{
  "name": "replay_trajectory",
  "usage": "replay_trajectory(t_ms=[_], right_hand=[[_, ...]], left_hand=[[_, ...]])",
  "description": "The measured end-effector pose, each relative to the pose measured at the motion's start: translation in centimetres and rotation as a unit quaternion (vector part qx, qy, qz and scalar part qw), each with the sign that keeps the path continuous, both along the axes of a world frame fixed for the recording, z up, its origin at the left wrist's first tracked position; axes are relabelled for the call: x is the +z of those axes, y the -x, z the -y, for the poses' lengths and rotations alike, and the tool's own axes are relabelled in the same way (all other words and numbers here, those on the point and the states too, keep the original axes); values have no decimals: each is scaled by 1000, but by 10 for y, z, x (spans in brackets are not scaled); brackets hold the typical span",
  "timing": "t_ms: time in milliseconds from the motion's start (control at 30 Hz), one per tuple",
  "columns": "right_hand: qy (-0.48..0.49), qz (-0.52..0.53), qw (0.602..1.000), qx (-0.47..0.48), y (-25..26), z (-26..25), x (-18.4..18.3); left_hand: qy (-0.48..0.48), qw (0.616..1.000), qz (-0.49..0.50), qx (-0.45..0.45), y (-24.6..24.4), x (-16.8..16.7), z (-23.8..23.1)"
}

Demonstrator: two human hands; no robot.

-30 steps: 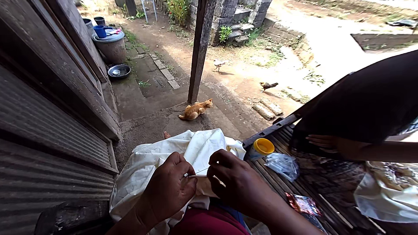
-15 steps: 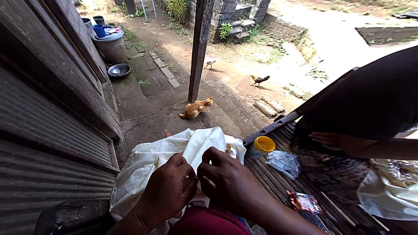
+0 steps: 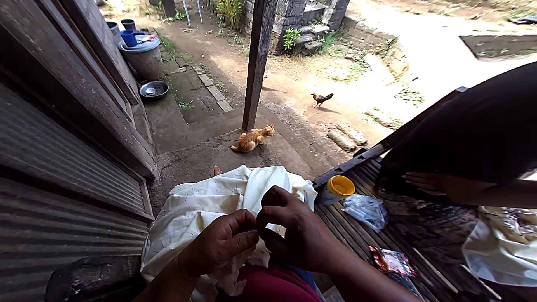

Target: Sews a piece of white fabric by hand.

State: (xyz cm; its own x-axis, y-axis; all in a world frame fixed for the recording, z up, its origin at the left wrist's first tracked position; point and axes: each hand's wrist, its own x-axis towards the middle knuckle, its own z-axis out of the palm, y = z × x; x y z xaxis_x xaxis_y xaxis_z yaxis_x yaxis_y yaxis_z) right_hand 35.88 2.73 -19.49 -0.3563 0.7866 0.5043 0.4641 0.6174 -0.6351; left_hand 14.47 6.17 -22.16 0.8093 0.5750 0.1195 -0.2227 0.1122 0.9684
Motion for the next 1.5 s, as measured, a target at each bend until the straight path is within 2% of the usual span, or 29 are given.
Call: replay_trajectory(t_ms=[133, 233, 367, 433, 500, 567, 633, 700, 800, 900, 1033, 1100, 1200, 1267, 1367, 1433, 1500], right_hand=[[-1, -13, 1000, 2, -1, -1, -7], [4, -43, 998, 46, -7, -6, -10], [6, -78, 992, 98, -11, -10, -13], [-3, -59, 994, 97, -9, -10, -13], [-21, -12, 997, 71, -7, -9, -13], [-30, 16, 998, 46, -5, -9, -14], [-31, 20, 999, 36, -5, -9, -16], [-30, 26, 999, 36, -6, -10, -16], [-59, 64, 996, 13, -14, -13, -10], [-89, 74, 993, -8, -15, -16, -10], [-66, 120, 990, -43, -11, -15, -18], [-52, 124, 991, 26, -14, -11, -15], [-66, 65, 986, 141, -10, -7, -4], [-56, 54, 991, 105, -4, -8, -3], [-9, 92, 996, 6, -2, -12, -10], [-24, 99, 993, 51, -6, -12, -8], [-70, 86, 986, 127, -7, -10, -1]], left_hand=[[37, 999, -3, 11, 1, -1, 0], [71, 997, 9, 13, 2, 2, 0], [78, 997, 17, -16, 4, 0, -1], [76, 997, 23, -26, 3, -2, -1], [37, 999, 14, 0, 2, -4, 1], [-49, 997, -30, 52, -1, -3, 4], [-157, 975, -87, 132, -3, -1, 9], [-211, 951, -108, 198, -3, -2, 12], [-238, 932, -112, 248, 1, -3, 11], [-254, 925, -117, 256, 2, -3, 13], [-303, 894, -118, 310, 2, -2, 13], [-314, 879, -120, 339, 3, -3, 11], [-322, 889, -119, 302, 1, -2, 14], [-322, 901, -103, 271, -3, -1, 18], [-332, 890, -96, 298, -2, 0, 15], [-337, 876, -101, 330, 1, 0, 12], [-341, 877, -107, 322, 1, -2, 12]])
